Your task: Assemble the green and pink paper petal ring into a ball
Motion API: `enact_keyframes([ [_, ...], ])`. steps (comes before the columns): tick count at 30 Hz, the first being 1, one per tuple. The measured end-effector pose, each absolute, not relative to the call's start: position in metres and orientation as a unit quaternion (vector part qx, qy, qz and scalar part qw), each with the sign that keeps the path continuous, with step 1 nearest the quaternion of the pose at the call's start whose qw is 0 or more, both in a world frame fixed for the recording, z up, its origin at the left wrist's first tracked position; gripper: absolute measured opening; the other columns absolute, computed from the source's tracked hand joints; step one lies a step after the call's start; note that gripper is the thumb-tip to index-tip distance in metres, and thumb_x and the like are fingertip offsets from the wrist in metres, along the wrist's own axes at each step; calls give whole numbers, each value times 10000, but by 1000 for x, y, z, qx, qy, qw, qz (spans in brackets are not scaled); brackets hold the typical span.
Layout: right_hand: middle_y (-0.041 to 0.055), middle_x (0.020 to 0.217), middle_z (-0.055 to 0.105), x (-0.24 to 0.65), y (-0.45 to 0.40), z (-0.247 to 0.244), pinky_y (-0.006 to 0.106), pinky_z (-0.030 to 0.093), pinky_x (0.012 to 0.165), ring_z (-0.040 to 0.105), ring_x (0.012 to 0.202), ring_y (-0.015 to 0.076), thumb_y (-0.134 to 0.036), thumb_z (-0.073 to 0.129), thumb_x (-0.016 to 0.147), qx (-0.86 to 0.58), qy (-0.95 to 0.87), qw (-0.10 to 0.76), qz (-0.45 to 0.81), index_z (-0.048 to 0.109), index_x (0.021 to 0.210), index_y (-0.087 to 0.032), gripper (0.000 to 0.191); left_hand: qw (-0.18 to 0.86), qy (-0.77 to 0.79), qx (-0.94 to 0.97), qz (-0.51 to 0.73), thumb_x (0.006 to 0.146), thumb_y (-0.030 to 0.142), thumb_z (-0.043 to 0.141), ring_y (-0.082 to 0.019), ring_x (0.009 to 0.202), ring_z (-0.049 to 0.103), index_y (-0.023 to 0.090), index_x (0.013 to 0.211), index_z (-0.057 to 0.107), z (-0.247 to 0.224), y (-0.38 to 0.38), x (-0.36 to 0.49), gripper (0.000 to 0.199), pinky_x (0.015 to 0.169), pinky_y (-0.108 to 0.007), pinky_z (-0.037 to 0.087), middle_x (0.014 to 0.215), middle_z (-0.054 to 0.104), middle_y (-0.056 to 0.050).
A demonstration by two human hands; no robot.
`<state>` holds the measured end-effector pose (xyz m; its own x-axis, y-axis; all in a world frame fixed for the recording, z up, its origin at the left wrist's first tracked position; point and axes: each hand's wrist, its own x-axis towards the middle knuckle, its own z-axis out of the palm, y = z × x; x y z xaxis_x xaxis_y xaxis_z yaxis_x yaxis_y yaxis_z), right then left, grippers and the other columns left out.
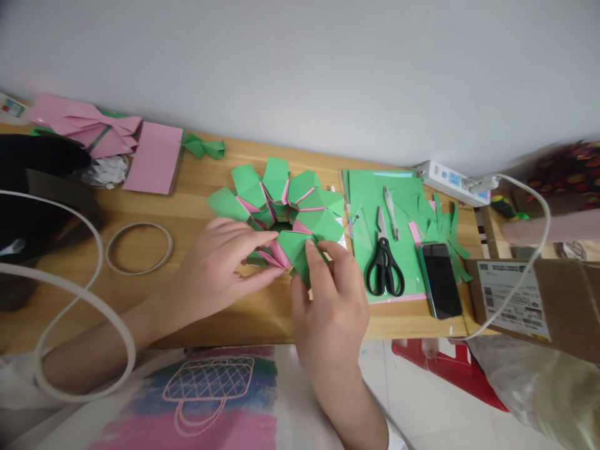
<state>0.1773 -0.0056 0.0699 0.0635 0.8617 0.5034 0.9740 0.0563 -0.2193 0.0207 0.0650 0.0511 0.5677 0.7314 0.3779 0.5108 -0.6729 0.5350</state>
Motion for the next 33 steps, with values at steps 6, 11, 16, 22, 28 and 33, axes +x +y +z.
enact_keyframes([
  [6,104,1021,688,175,-6,71,364,595,691,681,899,229,-140,567,850,-676,-681,262,-101,672,1077,-200,257,172,366,867,292,901,363,614,-212,724,638,167,870,626,49,65,22,199,721,-361,427,735,698,-28],
  [11,109,1035,674,172,-8,69,359,586,660,672,869,225,-135,562,844,-682,-676,261,-104,663,1106,-208,291,177,374,862,292,897,357,612,-215,743,647,170,856,622,50,65,23,192,732,-367,433,760,713,-33],
  [16,117,1040,668,171,-9,67,360,589,677,673,873,224,-123,570,840,-679,-678,260,-107,657,1119,-192,301,181,376,861,290,881,338,639,-215,742,650,162,873,623,50,65,23,176,732,-365,434,751,710,-23],
  [22,121,1076,665,171,-10,66,331,591,627,682,832,201,-136,599,843,-680,-671,280,-94,660,1110,-186,279,184,373,860,295,868,311,659,-211,731,651,163,839,623,51,66,25,155,738,-364,428,737,709,-12],
  [28,96,1113,616,174,-13,63,340,622,680,647,1030,230,-115,643,812,-694,-632,346,7,657,1165,-233,372,203,373,858,289,862,323,682,-208,752,656,162,842,625,53,66,25,172,757,-361,423,766,719,-14],
  [33,81,1102,573,177,-13,61,343,618,707,629,913,184,-109,653,808,-685,-642,344,10,702,1082,-249,312,193,371,859,296,868,328,678,-206,748,653,156,866,630,51,66,26,179,757,-358,420,758,712,-14],
])
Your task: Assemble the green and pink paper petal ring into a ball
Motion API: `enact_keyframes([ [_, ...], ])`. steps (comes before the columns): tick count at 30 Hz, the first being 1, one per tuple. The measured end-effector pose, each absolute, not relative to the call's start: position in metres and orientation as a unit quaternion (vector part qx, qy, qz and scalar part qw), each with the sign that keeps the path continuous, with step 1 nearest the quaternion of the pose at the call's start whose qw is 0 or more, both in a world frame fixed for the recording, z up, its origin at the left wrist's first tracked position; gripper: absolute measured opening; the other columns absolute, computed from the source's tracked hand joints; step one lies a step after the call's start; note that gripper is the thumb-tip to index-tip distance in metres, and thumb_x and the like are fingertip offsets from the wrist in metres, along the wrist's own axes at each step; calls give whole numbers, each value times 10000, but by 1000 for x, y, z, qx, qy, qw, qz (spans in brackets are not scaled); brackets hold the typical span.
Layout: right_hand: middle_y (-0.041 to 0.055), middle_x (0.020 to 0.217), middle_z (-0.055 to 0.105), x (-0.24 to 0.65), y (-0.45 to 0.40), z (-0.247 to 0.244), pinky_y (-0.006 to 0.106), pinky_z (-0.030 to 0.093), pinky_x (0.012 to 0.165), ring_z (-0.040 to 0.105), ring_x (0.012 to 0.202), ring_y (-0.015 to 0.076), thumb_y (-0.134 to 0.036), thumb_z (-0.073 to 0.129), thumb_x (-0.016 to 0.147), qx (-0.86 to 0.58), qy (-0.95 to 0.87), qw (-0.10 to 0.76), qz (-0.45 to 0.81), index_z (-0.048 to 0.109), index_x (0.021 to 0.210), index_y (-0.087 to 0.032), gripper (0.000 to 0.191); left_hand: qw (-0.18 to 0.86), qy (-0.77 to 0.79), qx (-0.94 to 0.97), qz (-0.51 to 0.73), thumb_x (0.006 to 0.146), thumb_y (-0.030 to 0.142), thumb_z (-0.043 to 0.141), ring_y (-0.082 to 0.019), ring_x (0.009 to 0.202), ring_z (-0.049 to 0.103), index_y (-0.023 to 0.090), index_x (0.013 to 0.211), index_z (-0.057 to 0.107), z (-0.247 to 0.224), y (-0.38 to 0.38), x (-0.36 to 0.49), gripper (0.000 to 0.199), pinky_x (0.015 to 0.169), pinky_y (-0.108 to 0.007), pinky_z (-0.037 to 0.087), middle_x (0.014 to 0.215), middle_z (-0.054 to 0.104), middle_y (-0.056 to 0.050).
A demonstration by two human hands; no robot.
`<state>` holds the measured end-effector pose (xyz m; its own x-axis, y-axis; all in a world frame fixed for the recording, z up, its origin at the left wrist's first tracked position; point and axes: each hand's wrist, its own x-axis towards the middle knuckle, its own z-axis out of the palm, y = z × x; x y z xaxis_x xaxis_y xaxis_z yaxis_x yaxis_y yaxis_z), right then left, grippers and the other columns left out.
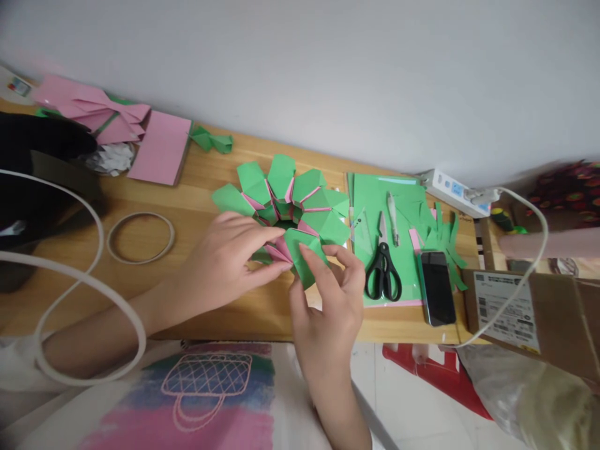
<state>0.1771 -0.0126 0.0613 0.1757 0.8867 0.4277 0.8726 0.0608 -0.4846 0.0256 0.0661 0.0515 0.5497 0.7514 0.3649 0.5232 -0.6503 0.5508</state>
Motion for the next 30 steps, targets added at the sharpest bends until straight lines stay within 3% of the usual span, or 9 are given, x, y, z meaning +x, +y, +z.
enact_keyframes([
  [15,92,1168,512,179,-14,56,367,578,764,578,1087,230,-121,613,837,-654,-660,368,26,658,1136,-253,330,187,378,863,278,889,309,654,-203,787,675,128,915,651,53,66,26,183,793,-359,427,790,727,-24],
  [20,98,1142,508,179,-15,58,356,562,752,547,1106,234,-175,601,843,-670,-634,377,78,658,1142,-230,309,167,361,867,302,890,268,660,-203,792,678,124,1085,646,53,67,27,243,783,-358,429,825,740,-15],
  [24,68,1035,609,179,-16,58,307,532,686,583,948,187,-215,604,870,-674,-605,399,146,657,1146,-234,282,153,345,873,307,908,269,642,-197,771,674,147,1057,683,51,66,27,197,764,-353,426,800,741,-14],
  [30,18,965,734,176,-12,50,326,535,762,657,843,167,-279,651,868,-682,-471,498,254,724,1017,-259,167,145,336,878,309,918,295,631,-190,776,677,140,1059,695,46,67,29,219,765,-348,424,808,747,-31],
])
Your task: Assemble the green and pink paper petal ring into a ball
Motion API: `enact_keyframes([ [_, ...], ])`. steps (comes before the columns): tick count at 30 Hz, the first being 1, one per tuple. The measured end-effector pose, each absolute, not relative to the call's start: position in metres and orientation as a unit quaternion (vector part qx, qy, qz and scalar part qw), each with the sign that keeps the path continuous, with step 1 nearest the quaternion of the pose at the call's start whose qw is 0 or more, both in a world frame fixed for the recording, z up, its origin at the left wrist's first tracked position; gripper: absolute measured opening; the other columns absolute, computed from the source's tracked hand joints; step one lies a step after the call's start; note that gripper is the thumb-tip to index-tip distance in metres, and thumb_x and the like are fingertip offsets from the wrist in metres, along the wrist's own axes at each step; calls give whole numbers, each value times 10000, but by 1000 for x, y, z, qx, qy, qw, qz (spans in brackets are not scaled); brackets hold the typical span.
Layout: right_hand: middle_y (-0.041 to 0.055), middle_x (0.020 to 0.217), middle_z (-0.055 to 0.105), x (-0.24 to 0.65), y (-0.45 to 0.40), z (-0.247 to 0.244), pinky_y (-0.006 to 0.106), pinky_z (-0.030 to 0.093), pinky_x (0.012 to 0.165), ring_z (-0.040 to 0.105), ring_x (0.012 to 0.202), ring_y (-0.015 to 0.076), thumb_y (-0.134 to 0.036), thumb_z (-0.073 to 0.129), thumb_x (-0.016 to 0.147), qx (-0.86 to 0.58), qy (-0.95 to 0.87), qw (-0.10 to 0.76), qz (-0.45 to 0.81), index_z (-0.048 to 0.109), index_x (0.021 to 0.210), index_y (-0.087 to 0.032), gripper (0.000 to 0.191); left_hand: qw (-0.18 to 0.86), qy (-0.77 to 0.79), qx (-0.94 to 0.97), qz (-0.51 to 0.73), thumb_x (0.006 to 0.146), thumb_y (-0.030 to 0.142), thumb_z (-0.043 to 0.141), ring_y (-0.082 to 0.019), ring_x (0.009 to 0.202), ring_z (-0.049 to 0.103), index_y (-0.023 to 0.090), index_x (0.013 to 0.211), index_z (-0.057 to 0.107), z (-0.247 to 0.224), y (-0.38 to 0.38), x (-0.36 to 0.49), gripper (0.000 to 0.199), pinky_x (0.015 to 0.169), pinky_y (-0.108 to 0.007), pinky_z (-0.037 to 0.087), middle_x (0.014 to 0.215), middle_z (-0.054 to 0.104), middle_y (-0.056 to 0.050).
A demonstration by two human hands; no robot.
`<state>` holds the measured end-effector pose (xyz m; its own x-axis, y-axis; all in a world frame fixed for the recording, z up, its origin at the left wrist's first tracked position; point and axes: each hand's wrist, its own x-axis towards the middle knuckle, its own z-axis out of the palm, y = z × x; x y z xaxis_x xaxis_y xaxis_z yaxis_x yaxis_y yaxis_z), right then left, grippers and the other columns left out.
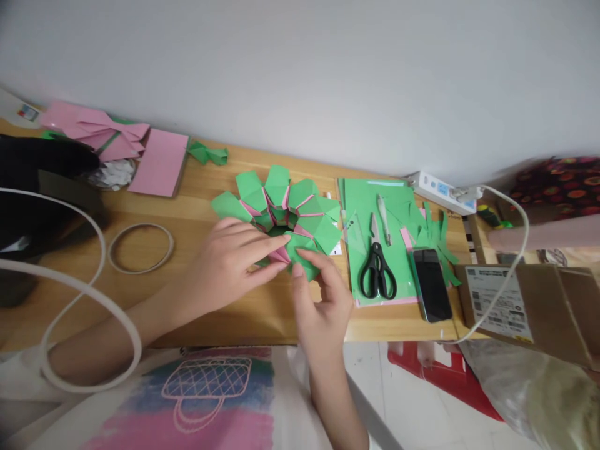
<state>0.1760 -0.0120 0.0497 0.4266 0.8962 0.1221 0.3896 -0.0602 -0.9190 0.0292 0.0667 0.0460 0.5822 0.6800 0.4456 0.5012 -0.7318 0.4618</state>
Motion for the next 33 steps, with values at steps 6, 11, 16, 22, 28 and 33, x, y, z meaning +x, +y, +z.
enact_keyframes([
  [6,-3,771,742,172,-3,47,256,518,610,651,674,134,-312,750,784,-677,-374,563,290,752,823,-227,93,129,327,881,316,914,290,634,-192,749,666,134,1063,694,43,62,29,224,755,-353,414,785,740,-32],
  [11,-2,886,752,172,-4,46,270,544,711,686,813,150,-267,767,774,-672,-380,566,289,749,912,-247,140,122,324,880,325,914,307,642,-191,754,662,130,1052,690,41,61,30,230,746,-345,410,800,740,-35],
  [16,-4,943,739,171,-4,43,289,551,804,685,908,157,-235,770,769,-661,-391,580,272,731,958,-256,194,111,323,880,331,925,334,625,-184,744,653,135,1045,679,39,60,31,239,740,-341,410,803,739,-24],
  [22,13,1005,728,168,-6,44,355,562,847,682,960,189,-224,772,750,-651,-362,597,298,703,962,-251,224,101,318,888,316,958,337,576,-176,769,667,132,1058,659,45,53,27,243,791,-350,430,809,743,-29],
  [28,45,1230,644,166,-17,46,407,516,964,603,1149,214,-263,738,780,-704,-364,558,245,623,1141,-271,379,-17,301,903,307,944,317,592,-242,939,674,124,1066,668,46,37,27,240,816,-391,442,1130,728,-116],
  [33,65,1283,620,163,-23,40,389,526,948,607,1145,209,-317,747,783,-728,-352,544,226,612,1174,-249,420,-10,287,907,307,926,287,622,-243,958,663,116,1046,674,40,30,31,216,824,-386,446,1124,731,-113],
])
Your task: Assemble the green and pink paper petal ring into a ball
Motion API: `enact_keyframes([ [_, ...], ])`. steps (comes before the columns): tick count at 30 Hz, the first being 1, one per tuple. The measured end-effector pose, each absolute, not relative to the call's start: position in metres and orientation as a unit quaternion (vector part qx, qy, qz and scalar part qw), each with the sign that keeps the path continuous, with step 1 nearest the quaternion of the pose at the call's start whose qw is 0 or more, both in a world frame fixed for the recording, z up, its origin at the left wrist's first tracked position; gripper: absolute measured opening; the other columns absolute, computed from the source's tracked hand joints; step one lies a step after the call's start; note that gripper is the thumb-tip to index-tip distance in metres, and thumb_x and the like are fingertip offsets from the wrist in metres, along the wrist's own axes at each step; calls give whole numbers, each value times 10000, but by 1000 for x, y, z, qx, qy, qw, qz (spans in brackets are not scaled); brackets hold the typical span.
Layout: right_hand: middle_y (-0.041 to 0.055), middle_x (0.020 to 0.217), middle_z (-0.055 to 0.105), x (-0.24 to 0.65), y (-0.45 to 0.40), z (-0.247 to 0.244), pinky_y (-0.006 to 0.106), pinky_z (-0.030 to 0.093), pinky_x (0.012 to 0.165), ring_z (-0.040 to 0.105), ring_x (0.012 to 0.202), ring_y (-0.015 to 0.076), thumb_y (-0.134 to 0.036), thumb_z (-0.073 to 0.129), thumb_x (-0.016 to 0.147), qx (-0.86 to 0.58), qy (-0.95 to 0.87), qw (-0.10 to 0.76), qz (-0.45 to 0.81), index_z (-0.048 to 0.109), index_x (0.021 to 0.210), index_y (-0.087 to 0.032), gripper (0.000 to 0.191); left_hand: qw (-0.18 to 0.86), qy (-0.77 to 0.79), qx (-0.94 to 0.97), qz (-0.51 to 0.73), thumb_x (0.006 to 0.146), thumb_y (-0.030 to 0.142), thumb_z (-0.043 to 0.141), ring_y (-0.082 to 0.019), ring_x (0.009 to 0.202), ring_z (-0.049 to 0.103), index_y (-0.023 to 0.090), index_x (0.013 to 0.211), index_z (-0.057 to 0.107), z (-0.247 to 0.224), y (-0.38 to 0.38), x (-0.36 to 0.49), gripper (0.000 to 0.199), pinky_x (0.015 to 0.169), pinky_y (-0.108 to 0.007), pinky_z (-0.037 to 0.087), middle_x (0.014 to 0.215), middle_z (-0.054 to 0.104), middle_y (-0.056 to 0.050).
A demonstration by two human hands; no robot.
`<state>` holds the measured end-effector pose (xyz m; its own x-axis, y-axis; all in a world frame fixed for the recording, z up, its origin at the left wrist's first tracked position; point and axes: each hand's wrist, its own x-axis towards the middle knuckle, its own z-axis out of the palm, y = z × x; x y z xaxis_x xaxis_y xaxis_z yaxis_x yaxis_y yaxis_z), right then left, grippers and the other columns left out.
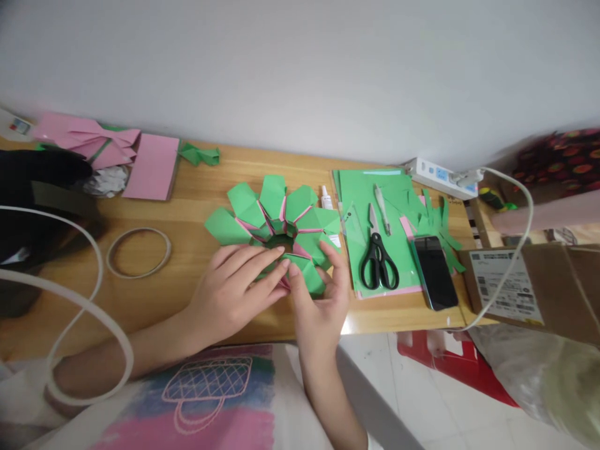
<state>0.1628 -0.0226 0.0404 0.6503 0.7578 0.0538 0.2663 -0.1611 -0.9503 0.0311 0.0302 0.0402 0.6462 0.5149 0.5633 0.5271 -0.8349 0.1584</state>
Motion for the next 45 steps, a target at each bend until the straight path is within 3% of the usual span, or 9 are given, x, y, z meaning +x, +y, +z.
enact_keyframes([
  [6,29,1132,682,168,-28,36,377,536,931,659,1016,178,-284,765,771,-712,-326,562,267,644,1089,-255,342,-42,-295,-910,-287,945,332,591,-220,922,664,155,967,696,53,32,27,206,812,-383,449,1055,746,-75],
  [17,50,1212,670,171,-29,31,395,568,897,662,1044,209,-324,798,728,-726,-325,548,260,629,1172,-256,480,-54,-283,-926,-245,963,241,541,-216,904,654,160,960,700,56,34,31,179,782,-384,450,1051,743,-74],
  [22,50,1181,680,172,-30,30,366,583,830,665,1012,204,-329,784,737,-723,-319,550,270,639,1145,-249,440,-185,-332,-892,-245,948,196,540,-186,837,647,177,878,691,57,42,32,167,758,-367,451,926,739,-19],
  [27,54,1194,677,172,-30,31,356,577,806,647,1054,218,-313,814,694,-717,-315,559,271,658,1113,-257,450,-305,-370,-863,-159,894,153,598,-164,826,638,186,835,683,68,57,35,109,734,-324,458,848,696,9],
  [37,62,1233,672,176,-32,29,363,589,780,672,1013,222,-336,813,705,-714,-340,545,279,637,1163,-268,495,-326,-346,-876,-79,880,183,610,-201,895,616,195,865,684,74,66,42,76,814,-385,446,903,657,-21],
  [45,28,1201,690,176,-32,26,329,585,787,683,972,193,-284,822,688,-701,-308,570,297,654,1157,-292,497,-356,-386,-849,-58,914,182,564,-191,832,618,199,726,710,75,66,55,239,805,-387,433,810,666,-6],
])
